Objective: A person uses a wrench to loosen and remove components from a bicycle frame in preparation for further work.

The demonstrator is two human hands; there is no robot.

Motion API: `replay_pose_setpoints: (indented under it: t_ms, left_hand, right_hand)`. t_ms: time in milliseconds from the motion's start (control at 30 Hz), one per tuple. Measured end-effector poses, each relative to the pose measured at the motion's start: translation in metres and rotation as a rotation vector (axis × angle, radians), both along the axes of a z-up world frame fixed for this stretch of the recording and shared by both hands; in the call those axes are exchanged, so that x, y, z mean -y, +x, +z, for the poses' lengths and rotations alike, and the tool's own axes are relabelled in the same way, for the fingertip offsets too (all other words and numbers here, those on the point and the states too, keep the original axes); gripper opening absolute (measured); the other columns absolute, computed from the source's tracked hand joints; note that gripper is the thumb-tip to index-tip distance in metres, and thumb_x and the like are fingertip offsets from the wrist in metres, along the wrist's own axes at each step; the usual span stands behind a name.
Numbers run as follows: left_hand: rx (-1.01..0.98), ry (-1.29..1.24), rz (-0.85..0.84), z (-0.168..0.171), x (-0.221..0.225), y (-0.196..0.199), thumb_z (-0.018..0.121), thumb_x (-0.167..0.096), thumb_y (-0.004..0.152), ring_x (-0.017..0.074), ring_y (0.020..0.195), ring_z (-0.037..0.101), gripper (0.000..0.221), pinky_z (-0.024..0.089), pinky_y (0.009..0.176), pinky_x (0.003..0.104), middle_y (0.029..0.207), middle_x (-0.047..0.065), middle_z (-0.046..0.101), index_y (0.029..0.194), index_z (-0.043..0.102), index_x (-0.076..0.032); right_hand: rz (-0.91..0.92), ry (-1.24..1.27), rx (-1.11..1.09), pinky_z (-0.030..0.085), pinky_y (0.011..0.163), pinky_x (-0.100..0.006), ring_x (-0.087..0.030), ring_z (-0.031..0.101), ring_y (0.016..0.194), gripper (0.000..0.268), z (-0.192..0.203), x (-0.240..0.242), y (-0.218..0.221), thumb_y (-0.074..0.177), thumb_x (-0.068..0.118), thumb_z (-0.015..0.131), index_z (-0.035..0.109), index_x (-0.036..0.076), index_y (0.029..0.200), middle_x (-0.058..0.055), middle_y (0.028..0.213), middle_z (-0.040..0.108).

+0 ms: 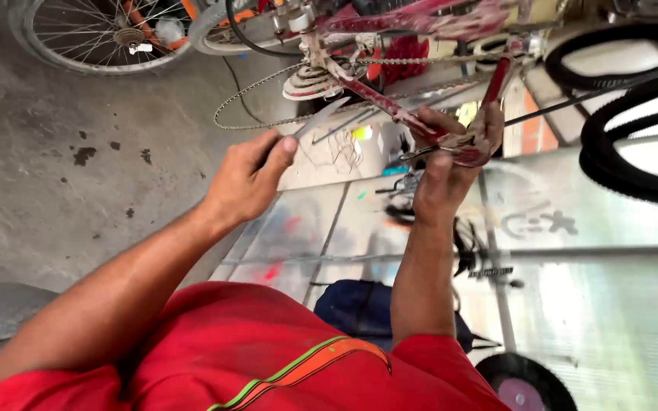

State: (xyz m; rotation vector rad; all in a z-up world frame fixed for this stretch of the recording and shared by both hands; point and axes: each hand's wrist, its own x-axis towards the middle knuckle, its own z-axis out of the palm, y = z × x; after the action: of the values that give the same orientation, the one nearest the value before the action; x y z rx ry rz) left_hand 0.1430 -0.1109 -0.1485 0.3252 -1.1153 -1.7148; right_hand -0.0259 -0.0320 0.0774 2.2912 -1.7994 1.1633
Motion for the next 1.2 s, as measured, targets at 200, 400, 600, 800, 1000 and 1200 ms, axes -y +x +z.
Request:
replay_pose_setpoints:
  t_ms: [200, 400, 600, 800, 1000, 1200]
  left_hand:
    - [0.163, 0.004, -0.056, -0.010, 0.034, 0.043, 0.054, -0.046, 0.114, 0.0265, 0.066, 0.059, 0.041, 0.052, 0.070, 0.044, 0.069, 0.014, 0.061, 0.092, 0.067, -0.014]
    - [0.441, -0.126, -0.208, 0.008, 0.066, 0.078, 0.052, -0.053, 0.113, 0.0400, 0.069, 0.067, 0.048, 0.054, 0.071, 0.050, 0.071, 0.019, 0.067, 0.096, 0.070, -0.013]
    - [0.369, -0.436, -0.314, 0.052, 0.085, 0.071, 0.055, -0.040, 0.108, 0.0527, 0.096, 0.071, 0.042, 0.054, 0.082, 0.067, 0.100, 0.027, 0.076, 0.127, 0.068, -0.004]
    - [0.159, -0.922, -0.246, 0.110, 0.086, 0.028, 0.038, -0.043, 0.111, 0.0360, 0.078, 0.069, 0.045, 0.048, 0.057, 0.053, 0.101, 0.010, 0.071, 0.130, 0.065, -0.011]
    - [-0.224, -0.841, -0.275, 0.144, 0.056, 0.005, 0.040, -0.024, 0.114, 0.0288, 0.060, 0.056, 0.024, 0.046, 0.055, 0.045, 0.077, 0.011, 0.054, 0.108, 0.053, -0.005]
    - [-0.080, -0.867, -0.426, 0.113, 0.038, -0.018, 0.041, -0.025, 0.112, 0.0343, 0.067, 0.069, 0.024, 0.053, 0.066, 0.049, 0.073, 0.008, 0.065, 0.113, 0.057, -0.007]
  right_hand:
    - [0.002, 0.044, 0.049, 0.050, 0.117, -0.062, -0.031, 0.064, 0.129, 0.088, 0.004, 0.000, 0.010, 0.104, 0.006, 0.075, 0.014, 0.029, 0.164, -0.027, 0.134, 0.063]
    - [0.055, 0.059, 0.229, 0.041, 0.125, -0.071, -0.039, 0.059, 0.140, 0.103, 0.000, -0.002, 0.011, 0.096, 0.003, 0.078, 0.010, 0.034, 0.166, -0.028, 0.143, 0.057]
    - [0.101, 0.063, 0.352, 0.028, 0.132, -0.080, -0.037, 0.047, 0.152, 0.120, -0.007, -0.005, 0.015, 0.085, 0.011, 0.086, 0.002, 0.036, 0.167, -0.029, 0.158, 0.046]
    - [0.154, 0.029, 0.439, 0.028, 0.145, -0.072, -0.038, 0.039, 0.163, 0.110, -0.019, -0.010, 0.023, 0.083, 0.038, 0.078, 0.015, 0.039, 0.173, -0.024, 0.169, 0.040]
    - [0.166, -0.082, 0.534, 0.031, 0.141, -0.078, -0.033, 0.044, 0.160, 0.116, -0.031, -0.007, 0.023, 0.079, 0.035, 0.084, 0.018, 0.035, 0.174, -0.024, 0.167, 0.045]
    - [0.004, -0.124, 0.312, 0.017, 0.143, -0.041, -0.029, 0.035, 0.162, 0.117, -0.043, -0.020, 0.023, 0.084, 0.062, 0.072, 0.005, 0.015, 0.168, -0.019, 0.167, 0.032]
